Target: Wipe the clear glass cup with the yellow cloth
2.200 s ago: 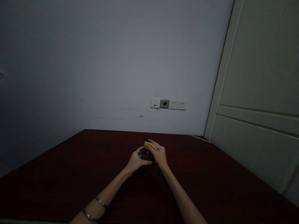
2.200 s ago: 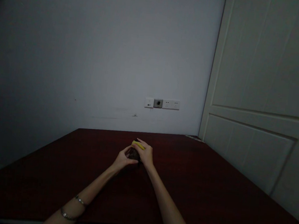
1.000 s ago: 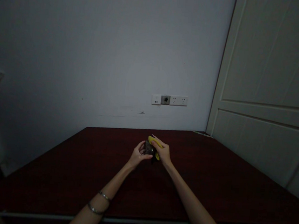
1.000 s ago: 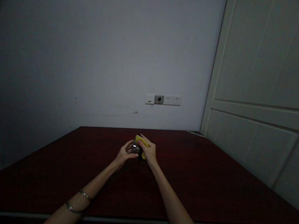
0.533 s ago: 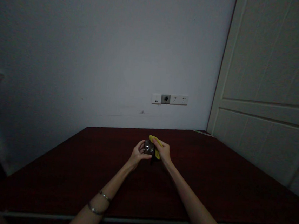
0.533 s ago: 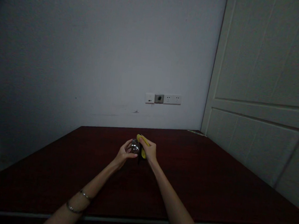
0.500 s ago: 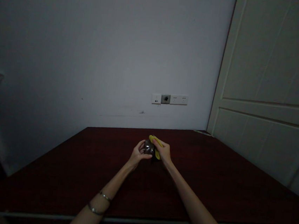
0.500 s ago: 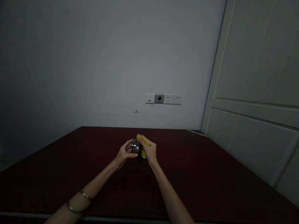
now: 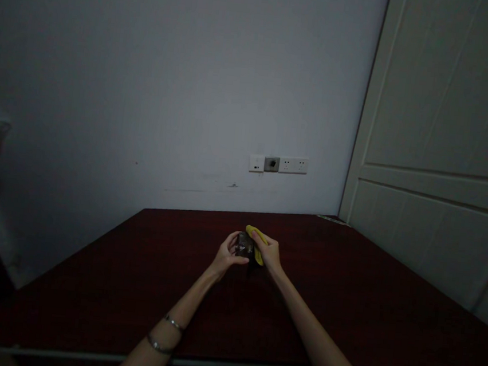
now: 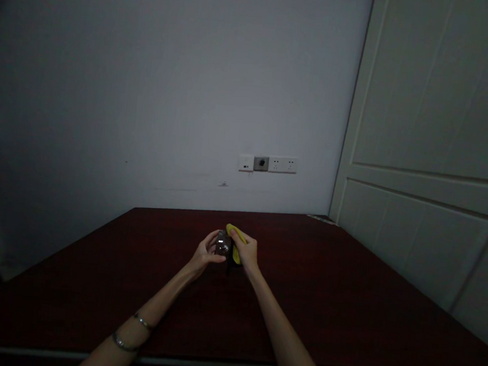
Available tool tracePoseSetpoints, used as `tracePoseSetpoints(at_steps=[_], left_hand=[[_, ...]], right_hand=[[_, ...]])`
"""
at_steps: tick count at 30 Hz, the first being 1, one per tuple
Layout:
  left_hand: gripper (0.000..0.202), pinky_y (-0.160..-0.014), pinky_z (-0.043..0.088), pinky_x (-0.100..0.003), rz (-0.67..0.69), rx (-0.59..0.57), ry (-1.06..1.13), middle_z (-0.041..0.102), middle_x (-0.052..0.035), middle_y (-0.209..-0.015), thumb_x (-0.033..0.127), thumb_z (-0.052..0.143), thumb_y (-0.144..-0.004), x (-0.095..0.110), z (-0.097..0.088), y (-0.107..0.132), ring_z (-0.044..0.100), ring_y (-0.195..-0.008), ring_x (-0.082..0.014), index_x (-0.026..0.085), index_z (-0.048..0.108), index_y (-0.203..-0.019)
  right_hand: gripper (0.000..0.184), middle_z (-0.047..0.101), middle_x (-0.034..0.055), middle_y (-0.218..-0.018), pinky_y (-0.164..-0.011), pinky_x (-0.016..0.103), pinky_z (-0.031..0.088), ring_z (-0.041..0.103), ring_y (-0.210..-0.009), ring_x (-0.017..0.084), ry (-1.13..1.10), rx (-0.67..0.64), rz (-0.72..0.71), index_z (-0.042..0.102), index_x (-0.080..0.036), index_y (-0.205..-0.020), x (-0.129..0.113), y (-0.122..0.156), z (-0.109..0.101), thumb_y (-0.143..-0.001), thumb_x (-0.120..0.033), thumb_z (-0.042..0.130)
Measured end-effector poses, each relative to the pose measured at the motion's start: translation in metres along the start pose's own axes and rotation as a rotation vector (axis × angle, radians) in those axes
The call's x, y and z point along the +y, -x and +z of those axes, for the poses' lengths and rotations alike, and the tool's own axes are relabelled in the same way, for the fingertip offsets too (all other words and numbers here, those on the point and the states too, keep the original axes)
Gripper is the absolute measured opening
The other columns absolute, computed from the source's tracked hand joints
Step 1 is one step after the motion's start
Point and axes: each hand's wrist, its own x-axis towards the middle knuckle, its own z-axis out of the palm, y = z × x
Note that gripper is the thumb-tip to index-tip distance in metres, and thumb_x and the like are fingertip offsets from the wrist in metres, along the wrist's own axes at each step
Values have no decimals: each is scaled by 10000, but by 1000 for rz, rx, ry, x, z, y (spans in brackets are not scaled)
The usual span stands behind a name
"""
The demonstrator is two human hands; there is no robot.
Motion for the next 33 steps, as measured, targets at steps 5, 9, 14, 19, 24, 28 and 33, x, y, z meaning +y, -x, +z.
tracePoseSetpoints(at_steps=[5,9,14,19,24,28,33], left_hand=[[820,-910,412,-366,6,8,5,492,-111,-1220,60,775,-366,-1,-1,-1,502,-1077,-266,180,464,-1115],[791,-903,414,-349,7,35,10,509,-114,-1203,71,768,-400,-3,-1,-1,523,-1051,-254,167,465,-1124],[738,-892,417,-358,2,27,47,553,-113,-1147,108,761,-438,-4,1,-1,545,-1016,-245,151,474,-1117],[769,-915,400,-350,-15,24,44,532,-102,-1178,73,769,-399,-4,-1,-1,510,-1068,-247,167,475,-1104],[816,-935,385,-362,27,-92,-26,496,-103,-1203,37,777,-373,-3,-6,-2,469,-1113,-255,186,460,-1109],[839,-948,368,-376,68,-114,-83,491,-105,-1187,32,784,-347,-3,-9,-6,466,-1111,-258,185,456,-1103],[818,-930,377,-389,128,-85,-150,504,-111,-1151,56,790,-362,-2,-8,-8,492,-1077,-259,180,446,-1093]], right_hand=[[402,660,78,-992,-849,369,465,605,-937,249,31,-2,-17,671,-157,-930,1,1,0,-617,-409,668],[424,611,91,-1093,-928,396,410,554,-1038,261,19,-16,-64,659,-153,-964,-3,4,1,-614,-392,676],[411,576,84,-1147,-947,400,395,536,-1066,258,15,-58,-104,661,-171,-961,-6,6,2,-616,-394,672],[434,634,88,-1052,-910,397,425,578,-997,257,38,-14,-61,664,-155,-954,-2,3,1,-613,-424,665],[409,678,87,-939,-808,364,481,625,-873,249,28,-10,7,686,-139,-888,-2,1,-1,-609,-437,662],[371,673,86,-960,-822,374,473,618,-899,250,81,-26,-44,684,-150,-897,-6,3,-2,-627,-403,659],[251,624,43,-1087,-919,366,419,572,-1013,229,268,-167,-296,689,-236,-881,-17,11,0,-647,-321,654]])
